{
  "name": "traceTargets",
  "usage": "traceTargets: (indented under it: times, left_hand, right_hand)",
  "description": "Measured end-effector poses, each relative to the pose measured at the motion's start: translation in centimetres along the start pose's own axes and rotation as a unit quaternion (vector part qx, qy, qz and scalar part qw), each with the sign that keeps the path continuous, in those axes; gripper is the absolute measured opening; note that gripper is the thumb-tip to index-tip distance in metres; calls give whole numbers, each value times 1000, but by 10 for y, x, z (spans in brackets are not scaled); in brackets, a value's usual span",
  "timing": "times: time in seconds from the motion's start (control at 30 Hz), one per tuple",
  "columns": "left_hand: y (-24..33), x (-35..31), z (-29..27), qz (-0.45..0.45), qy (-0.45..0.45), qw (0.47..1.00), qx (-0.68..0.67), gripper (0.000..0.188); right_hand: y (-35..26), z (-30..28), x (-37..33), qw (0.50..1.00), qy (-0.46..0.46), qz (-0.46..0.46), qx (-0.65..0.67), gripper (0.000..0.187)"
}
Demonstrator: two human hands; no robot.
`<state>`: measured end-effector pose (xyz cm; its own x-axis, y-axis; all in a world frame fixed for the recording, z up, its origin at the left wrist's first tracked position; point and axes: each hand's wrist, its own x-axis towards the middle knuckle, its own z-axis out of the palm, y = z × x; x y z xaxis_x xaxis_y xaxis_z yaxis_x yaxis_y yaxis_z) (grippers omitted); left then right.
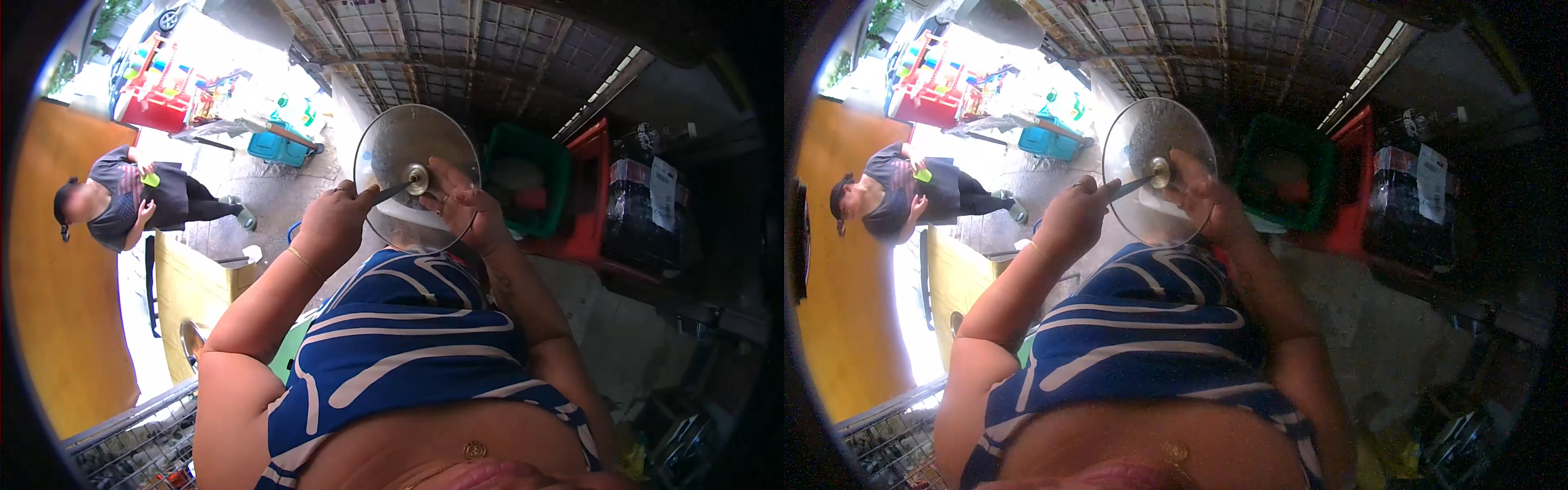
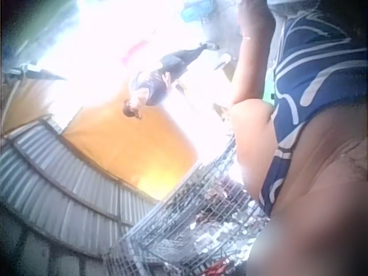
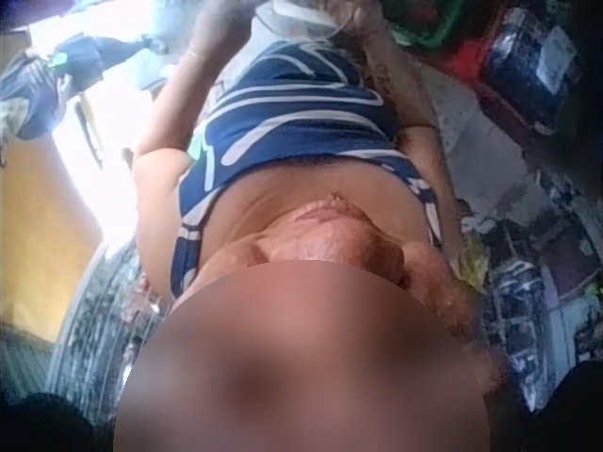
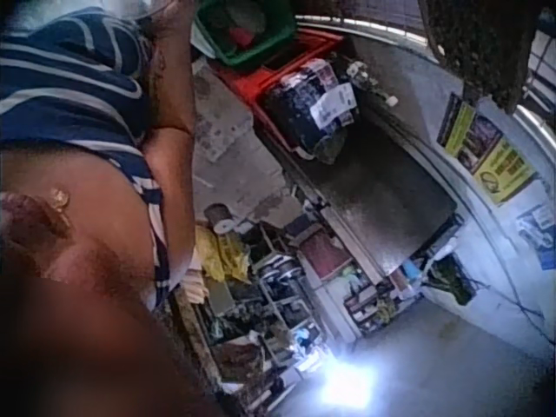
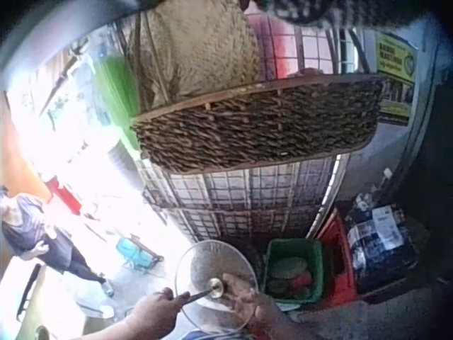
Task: The person assembles a handle onto a glass lid by hand and using shears, first gathering the handle components from a container, then aligning and tightening the screw through the lid.
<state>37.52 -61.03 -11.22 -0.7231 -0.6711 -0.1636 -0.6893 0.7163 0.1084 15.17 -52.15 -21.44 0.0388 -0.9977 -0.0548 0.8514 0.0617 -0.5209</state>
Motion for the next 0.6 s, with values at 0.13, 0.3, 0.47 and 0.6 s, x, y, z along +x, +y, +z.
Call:
traceTargets:
  times: [0.13,0.3,0.47,0.6]
  left_hand:
    - [-7,-6,-3,-3,10,1000,4,41]
    - [-24,-18,-9,-2,27,998,61,44]
    - [-65,-42,-10,-24,41,997,62,43]
    - [-109,-65,-5,-44,45,995,72,44]
  right_hand:
    - [6,10,5,1000,14,18,4,92]
    - [22,25,18,999,8,44,17,92]
    - [45,47,48,996,-12,86,-2,88]
    - [84,68,80,993,2,119,-4,82]
